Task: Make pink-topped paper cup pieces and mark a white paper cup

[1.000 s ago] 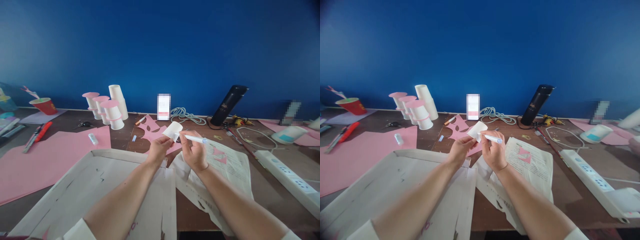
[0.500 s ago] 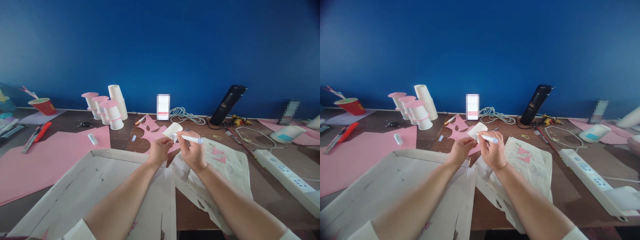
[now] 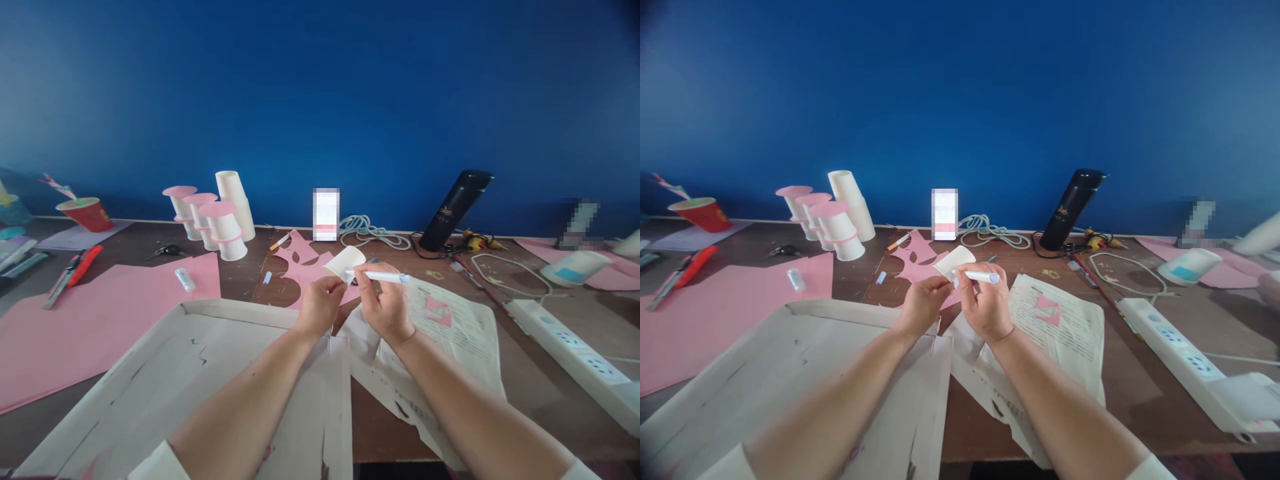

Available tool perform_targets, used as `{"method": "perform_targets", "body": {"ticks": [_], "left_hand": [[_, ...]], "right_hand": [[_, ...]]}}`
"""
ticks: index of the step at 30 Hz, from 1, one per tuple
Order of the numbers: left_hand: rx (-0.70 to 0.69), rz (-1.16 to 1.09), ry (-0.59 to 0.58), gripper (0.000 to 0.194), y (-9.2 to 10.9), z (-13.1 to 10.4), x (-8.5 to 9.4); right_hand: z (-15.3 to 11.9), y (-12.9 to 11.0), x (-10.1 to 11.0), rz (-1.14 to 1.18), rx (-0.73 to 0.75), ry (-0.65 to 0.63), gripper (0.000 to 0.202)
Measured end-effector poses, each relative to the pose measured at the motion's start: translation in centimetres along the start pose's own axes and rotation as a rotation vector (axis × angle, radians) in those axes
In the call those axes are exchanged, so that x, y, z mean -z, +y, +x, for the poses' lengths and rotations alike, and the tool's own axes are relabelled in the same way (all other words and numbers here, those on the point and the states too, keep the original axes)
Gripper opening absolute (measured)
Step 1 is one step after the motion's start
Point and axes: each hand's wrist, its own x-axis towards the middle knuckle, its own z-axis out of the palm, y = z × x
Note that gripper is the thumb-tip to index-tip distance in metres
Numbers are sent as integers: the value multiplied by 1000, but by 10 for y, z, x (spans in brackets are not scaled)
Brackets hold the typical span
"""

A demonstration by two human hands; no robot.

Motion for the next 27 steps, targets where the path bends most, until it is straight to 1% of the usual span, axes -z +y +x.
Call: {"method": "perform_targets", "body": {"ticks": [3,5,7,11,13,19,24,27], "left_hand": [[19,-17,-6,21,-1,1,0],[63,-106,-25,18,-4,2,1],[120,-264,-54,18,-7,4,1],[217,-662,-88,18,-10,8,1],[239,-764,-100,19,-11,8,1],[229,-804,-119,18,-11,9,0],[250,-874,-104,16,-7,8,1],[255,-915,-111,15,-6,8,2]], "right_hand": [[0,0,0,11,5,6,10],[0,0,0,18,14,11,10],[0,0,1,13,3,53,11],[0,2,3,-13,-47,123,12],[-1,2,3,-13,-47,122,11],[-1,1,0,-27,-18,47,11],[-1,2,0,-46,-37,45,13],[-1,2,0,-34,-27,22,12]]}}
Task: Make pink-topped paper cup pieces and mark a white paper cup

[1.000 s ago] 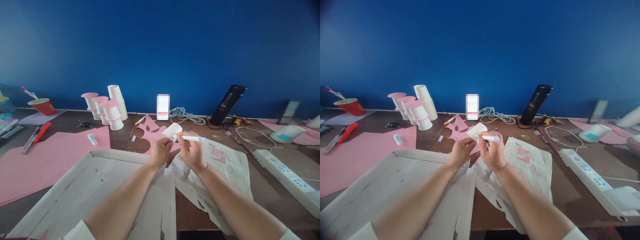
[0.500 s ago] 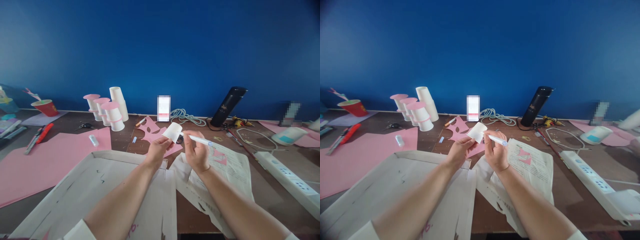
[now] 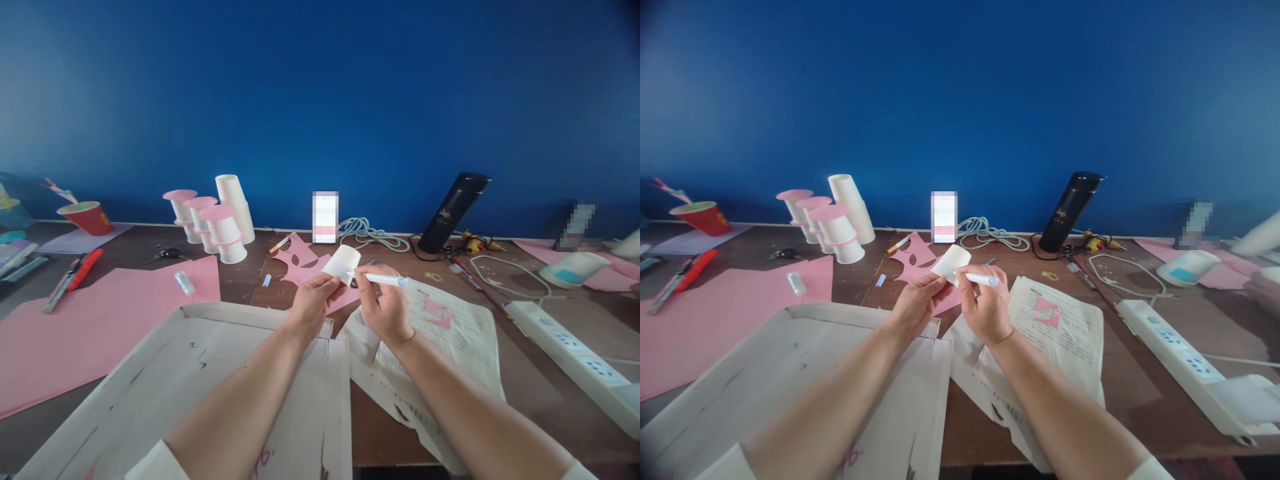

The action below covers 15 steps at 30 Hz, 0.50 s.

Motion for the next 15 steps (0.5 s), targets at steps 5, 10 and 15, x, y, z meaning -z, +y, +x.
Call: {"method": "perform_targets", "body": {"ticks": [5,10,15], "left_hand": [[1,-46,-4,12,1,0,1],[16,-108,1,7,2,0,2],[33,-137,-6,4,2,0,4]], "right_hand": [[-1,0,-1,2,-6,11,12],[-1,0,-1,7,-13,19,13],[-1,-1,-1,15,6,30,12]]}}
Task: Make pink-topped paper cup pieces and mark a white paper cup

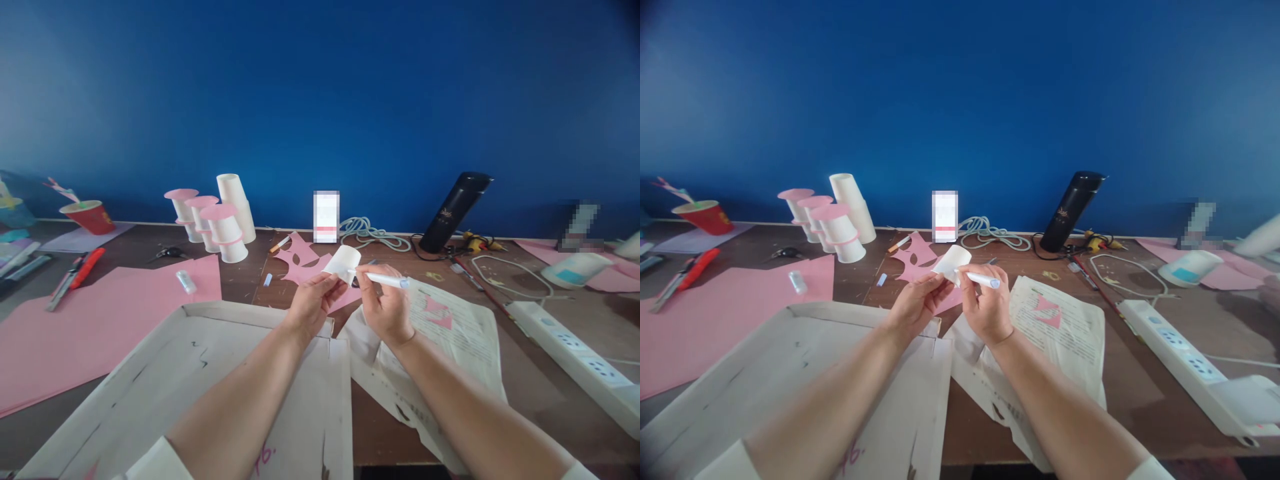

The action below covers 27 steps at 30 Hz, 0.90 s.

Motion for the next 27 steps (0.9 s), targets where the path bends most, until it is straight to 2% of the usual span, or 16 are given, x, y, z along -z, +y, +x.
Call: {"method": "perform_targets", "body": {"ticks": [5,27], "left_hand": [[13,-18,25,4,1,-1,0],[8,-24,18,4,0,-1,-2]], "right_hand": [[0,1,1,1,-33,44,12],[-1,-1,1,7,-1,-36,10]]}}
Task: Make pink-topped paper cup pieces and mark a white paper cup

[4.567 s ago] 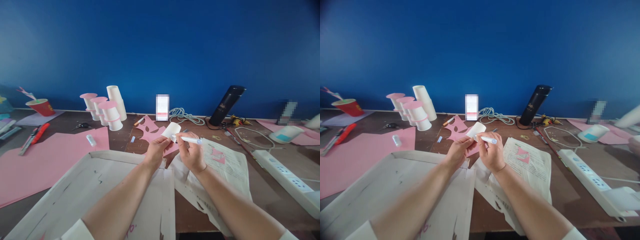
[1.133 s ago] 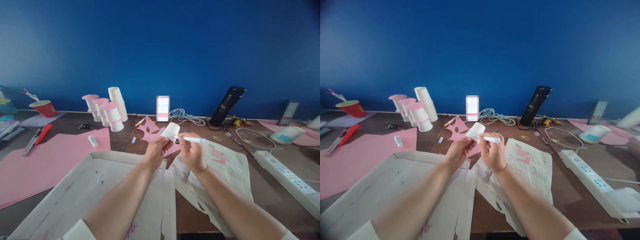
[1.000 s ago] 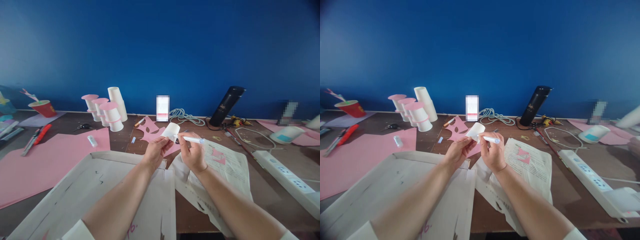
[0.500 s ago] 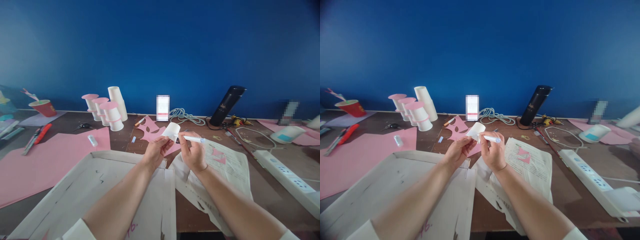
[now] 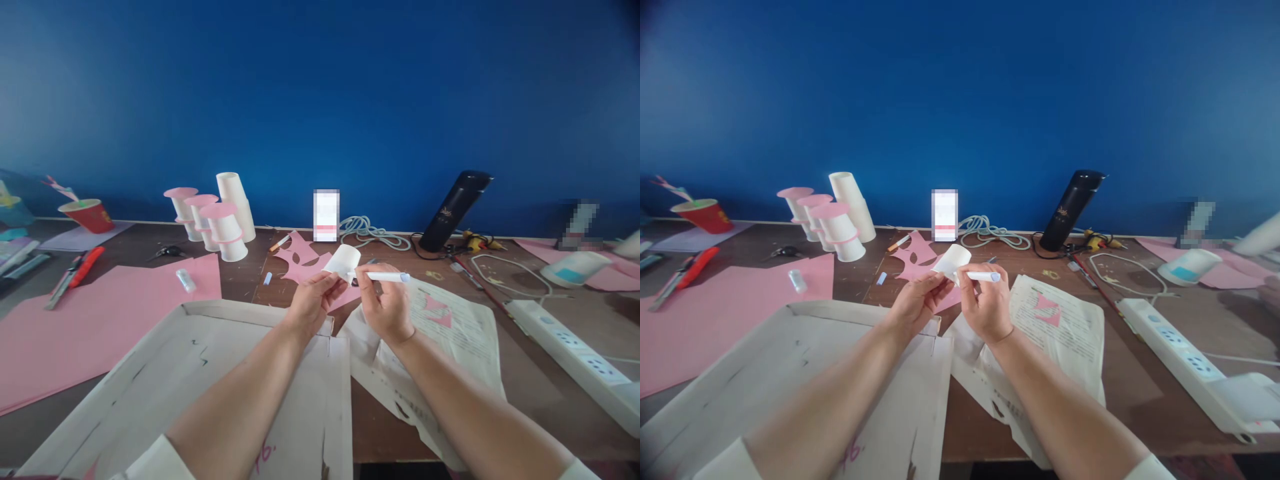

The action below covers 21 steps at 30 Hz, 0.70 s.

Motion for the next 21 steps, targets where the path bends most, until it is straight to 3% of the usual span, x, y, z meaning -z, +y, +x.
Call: {"method": "perform_targets", "body": {"ticks": [21], "left_hand": [[-24,31,-34,5,-1,0,1]], "right_hand": [[0,-1,1,9,-10,15,11]]}}
